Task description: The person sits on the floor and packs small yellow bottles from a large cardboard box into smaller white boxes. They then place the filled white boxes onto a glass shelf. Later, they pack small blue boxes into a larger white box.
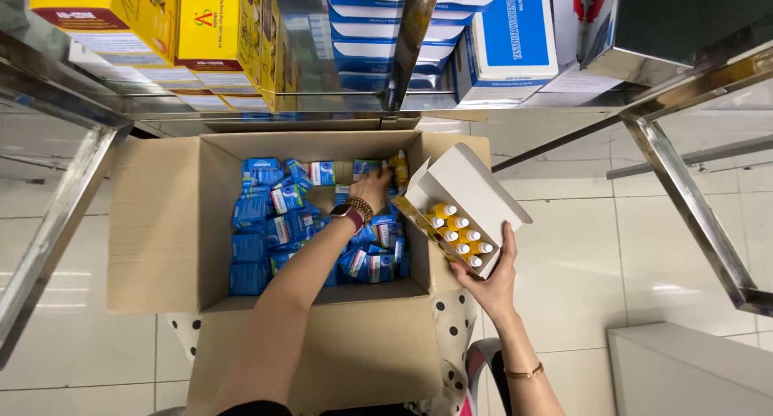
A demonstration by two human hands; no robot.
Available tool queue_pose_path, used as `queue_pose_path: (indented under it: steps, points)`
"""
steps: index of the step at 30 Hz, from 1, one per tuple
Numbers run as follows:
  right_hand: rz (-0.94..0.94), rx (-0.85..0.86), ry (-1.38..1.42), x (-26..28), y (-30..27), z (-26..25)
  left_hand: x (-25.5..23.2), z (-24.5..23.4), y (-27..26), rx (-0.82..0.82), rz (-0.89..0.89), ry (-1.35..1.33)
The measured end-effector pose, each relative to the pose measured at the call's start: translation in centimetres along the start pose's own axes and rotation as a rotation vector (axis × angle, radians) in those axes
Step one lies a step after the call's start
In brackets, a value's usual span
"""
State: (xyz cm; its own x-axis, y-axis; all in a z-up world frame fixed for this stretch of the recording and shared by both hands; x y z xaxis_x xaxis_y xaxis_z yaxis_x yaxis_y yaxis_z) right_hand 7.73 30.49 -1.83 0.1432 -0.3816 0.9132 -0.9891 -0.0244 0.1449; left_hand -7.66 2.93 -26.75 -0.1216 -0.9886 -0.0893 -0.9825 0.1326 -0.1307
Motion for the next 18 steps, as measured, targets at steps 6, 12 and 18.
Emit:
queue_pose_path:
  steps: [6,12,18]
  points:
    - [-0.019,0.003,0.016,0.0,0.0,0.0,-1.7,0.0,2.4,0.182,0.025,0.02]
    - [0.009,-0.002,-0.011,-0.4,0.0,-0.1,-0.4,4.7,2.4,0.215,0.066,0.132]
    - [0.017,-0.003,0.02,-0.1,0.0,-0.1,2.3,2.0,0.3,0.07,-0.189,-0.096]
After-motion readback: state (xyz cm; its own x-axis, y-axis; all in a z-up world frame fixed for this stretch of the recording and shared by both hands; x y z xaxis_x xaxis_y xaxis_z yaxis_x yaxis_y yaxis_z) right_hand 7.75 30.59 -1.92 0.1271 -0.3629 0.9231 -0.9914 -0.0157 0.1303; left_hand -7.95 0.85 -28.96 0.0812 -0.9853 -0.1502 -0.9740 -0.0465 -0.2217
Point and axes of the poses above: each hand's wrist, its own y-axis towards the middle knuckle, its own z-axis out of the palm, x = y × z, the point moved 4 cm from there along y, towards the middle knuckle, and after that the axes turned 14 degrees about y, right-handed, at the moved point
